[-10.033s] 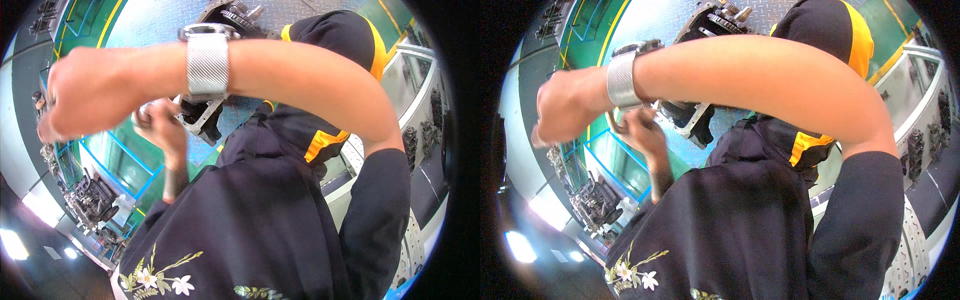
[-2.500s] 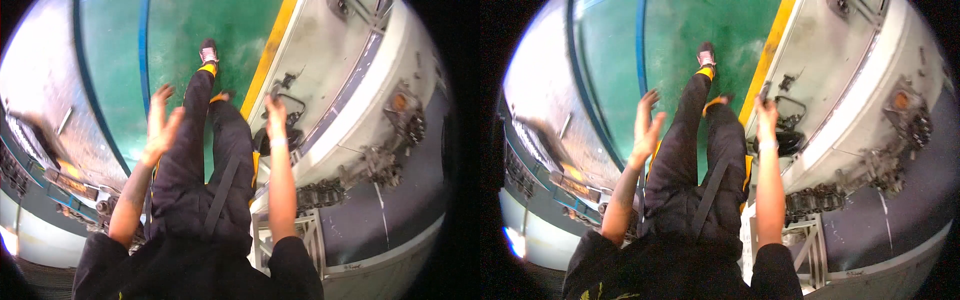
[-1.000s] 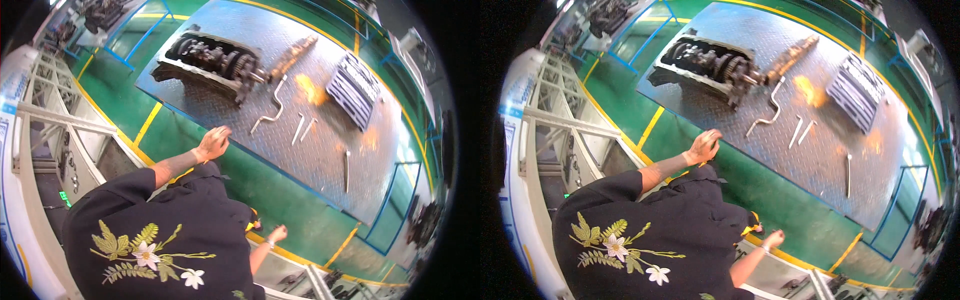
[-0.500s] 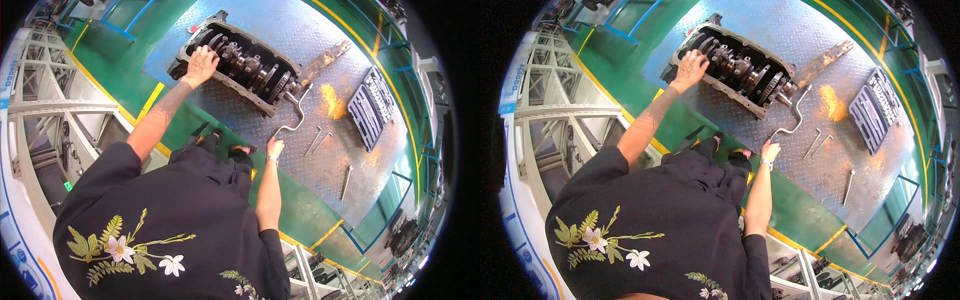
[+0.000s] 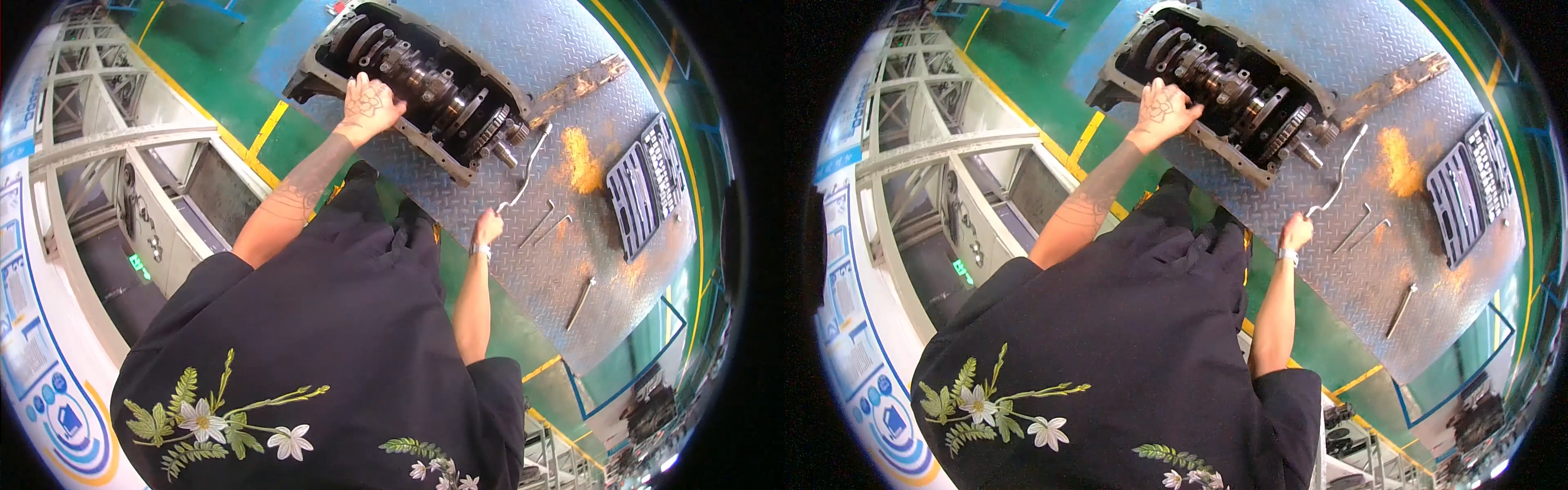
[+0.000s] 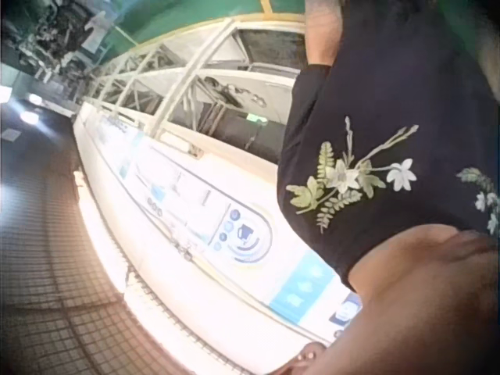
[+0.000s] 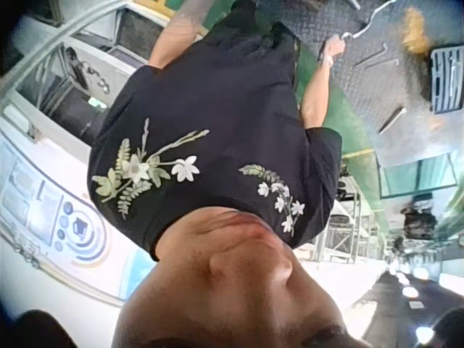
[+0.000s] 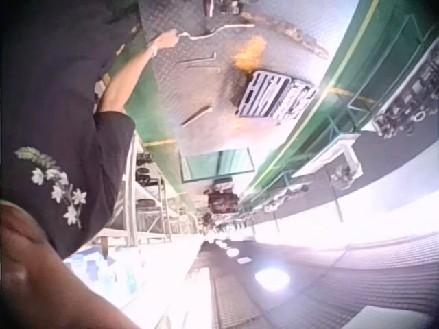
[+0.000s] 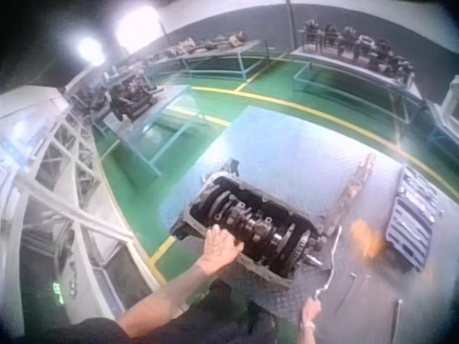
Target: Manually disassembling parts of an engine block using various hand tools.
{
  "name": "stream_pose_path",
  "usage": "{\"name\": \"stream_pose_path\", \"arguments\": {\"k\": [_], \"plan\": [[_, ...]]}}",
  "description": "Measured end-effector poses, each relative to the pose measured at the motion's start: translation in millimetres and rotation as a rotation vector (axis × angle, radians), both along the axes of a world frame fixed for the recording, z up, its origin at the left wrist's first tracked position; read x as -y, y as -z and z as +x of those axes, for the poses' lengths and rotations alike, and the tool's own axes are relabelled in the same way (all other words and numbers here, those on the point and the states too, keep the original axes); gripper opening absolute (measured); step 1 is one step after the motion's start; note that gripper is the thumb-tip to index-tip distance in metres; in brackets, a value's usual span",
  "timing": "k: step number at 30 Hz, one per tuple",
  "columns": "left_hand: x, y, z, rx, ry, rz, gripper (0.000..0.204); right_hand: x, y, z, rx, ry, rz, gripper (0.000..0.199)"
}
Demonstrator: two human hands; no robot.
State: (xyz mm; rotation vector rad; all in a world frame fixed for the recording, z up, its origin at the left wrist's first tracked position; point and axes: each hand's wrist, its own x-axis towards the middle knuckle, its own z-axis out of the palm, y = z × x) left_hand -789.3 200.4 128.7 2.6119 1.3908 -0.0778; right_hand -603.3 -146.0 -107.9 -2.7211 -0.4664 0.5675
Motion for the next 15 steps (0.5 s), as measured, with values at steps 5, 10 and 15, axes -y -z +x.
{"name": "stream_pose_path", "arguments": {"k": [5, 10, 15], "plan": [[-11, -4, -2, -0.061, 0.144, -0.023, 0.037, 33, -98, -15, -0.142, 0.544, 0.278, 0.055], [21, -58, 11, 0.449, 0.500, -0.211, 0.055, 63, -257, -77, -0.143, 0.663, 0.198, 0.060], [115, -88, 79, 0.914, 1.131, -0.070, 0.089, 44, -451, -104, 0.184, 0.213, -0.059, 0.046]]}}
